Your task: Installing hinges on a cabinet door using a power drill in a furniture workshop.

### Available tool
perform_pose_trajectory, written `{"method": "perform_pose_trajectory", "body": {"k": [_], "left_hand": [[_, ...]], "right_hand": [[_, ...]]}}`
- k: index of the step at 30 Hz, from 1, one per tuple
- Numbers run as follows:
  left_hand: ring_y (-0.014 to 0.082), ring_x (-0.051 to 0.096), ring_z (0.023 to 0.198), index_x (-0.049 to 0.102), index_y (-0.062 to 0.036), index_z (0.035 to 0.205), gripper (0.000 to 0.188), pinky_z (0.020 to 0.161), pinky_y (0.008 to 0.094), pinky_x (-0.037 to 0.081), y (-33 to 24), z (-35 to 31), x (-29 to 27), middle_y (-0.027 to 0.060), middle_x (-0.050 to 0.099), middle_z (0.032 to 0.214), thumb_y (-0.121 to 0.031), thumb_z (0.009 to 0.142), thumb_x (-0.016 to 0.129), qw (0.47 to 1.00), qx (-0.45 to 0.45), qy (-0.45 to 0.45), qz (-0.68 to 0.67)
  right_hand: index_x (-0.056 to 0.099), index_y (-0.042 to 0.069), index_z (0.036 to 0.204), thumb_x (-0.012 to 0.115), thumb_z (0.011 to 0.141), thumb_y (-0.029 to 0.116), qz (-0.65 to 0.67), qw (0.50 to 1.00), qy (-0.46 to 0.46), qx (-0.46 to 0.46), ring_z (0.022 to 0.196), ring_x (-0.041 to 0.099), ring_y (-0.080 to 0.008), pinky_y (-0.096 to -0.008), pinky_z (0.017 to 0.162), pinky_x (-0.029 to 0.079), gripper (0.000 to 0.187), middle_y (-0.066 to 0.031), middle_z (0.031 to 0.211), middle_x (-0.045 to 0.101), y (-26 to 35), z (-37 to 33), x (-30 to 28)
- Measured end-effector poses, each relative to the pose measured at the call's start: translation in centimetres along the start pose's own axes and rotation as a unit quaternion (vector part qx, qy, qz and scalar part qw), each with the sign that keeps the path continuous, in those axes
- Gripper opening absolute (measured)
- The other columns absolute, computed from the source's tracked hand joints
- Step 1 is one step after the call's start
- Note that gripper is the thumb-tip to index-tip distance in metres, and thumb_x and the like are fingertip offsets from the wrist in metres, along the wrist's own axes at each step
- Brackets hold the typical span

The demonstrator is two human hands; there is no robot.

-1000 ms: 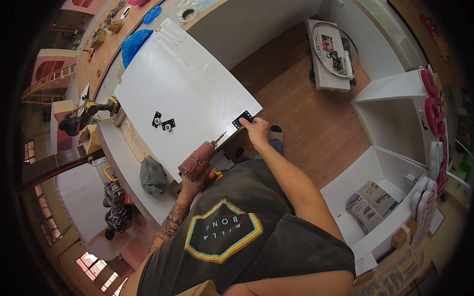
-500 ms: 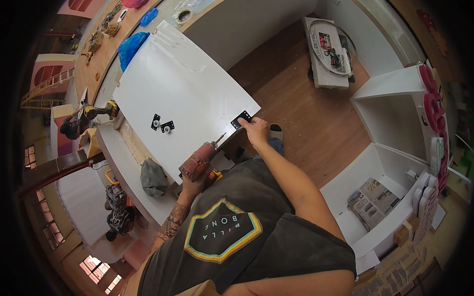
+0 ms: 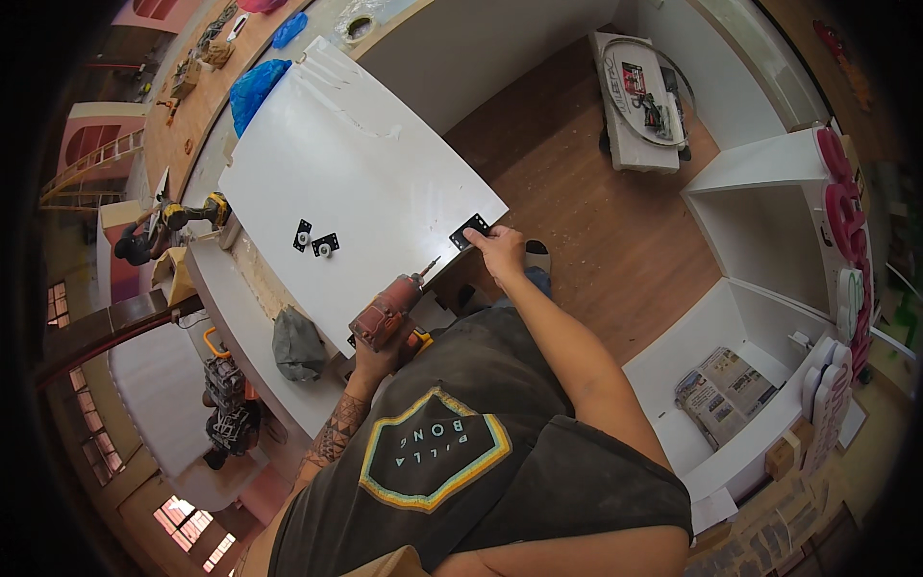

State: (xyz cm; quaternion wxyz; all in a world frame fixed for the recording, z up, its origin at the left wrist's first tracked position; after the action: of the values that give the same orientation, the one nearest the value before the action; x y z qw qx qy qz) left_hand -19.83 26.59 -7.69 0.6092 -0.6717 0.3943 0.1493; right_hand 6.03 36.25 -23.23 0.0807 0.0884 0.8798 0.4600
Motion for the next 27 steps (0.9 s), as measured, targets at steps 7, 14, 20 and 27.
{"method": "perform_pose_trajectory", "body": {"k": [7,14,20,27], "left_hand": [[0.0344,0.069,0.108,0.075,-0.0217,0.110,0.042,0.088,0.0492,0.059,0.2,-0.1,0.2,0.0080,0.071,0.116,-0.025,0.070,0.087,1.000,0.002,-0.017,-0.017],[0.0322,0.071,0.102,0.076,-0.0245,0.109,0.040,0.087,0.0452,0.060,-0.9,0.3,-0.2,0.0066,0.071,0.114,-0.024,0.071,0.087,1.000,0.011,-0.018,-0.007],[0.0329,0.071,0.105,0.076,-0.0236,0.110,0.042,0.087,0.0471,0.060,-0.6,0.2,0.0,0.0077,0.071,0.116,-0.025,0.070,0.088,1.000,0.011,-0.012,-0.007],[0.0351,0.070,0.106,0.075,-0.0226,0.113,0.045,0.087,0.0492,0.060,-1.1,0.5,0.0,0.0081,0.071,0.116,-0.026,0.070,0.086,1.000,0.021,-0.014,-0.001]], "right_hand": [[0.078,-0.006,0.090,0.093,0.083,0.033,-0.058,0.998,0.014,0.006,0.071,0.065,-0.0115,-0.0296,0.065,0.051,0.043,-0.0089,0.081,0.076,2.0,-0.7,-0.4],[0.078,-0.005,0.092,0.093,0.082,0.038,-0.034,0.999,0.040,0.013,0.074,0.067,-0.0120,-0.0291,0.069,0.053,0.047,-0.0078,0.084,0.078,0.5,0.5,-0.3],[0.078,-0.009,0.094,0.094,0.081,0.033,-0.055,0.998,0.031,0.011,0.073,0.068,-0.0145,-0.0311,0.067,0.054,0.047,-0.0118,0.084,0.078,1.2,0.0,-0.4],[0.078,-0.005,0.088,0.092,0.083,0.036,-0.075,0.997,0.018,0.009,0.073,0.065,-0.0117,-0.0293,0.066,0.050,0.043,-0.0078,0.081,0.076,0.3,0.1,-0.4]]}}
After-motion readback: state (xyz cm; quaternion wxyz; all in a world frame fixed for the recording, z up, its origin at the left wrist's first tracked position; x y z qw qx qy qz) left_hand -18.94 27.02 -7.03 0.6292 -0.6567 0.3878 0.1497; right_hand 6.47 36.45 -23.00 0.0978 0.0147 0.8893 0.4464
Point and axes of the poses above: each hand's wrist, its own z-axis towards the middle knuckle, its own x-axis out of the palm, y = z × x, the point moved 7 cm from there along z, towards the middle knuckle
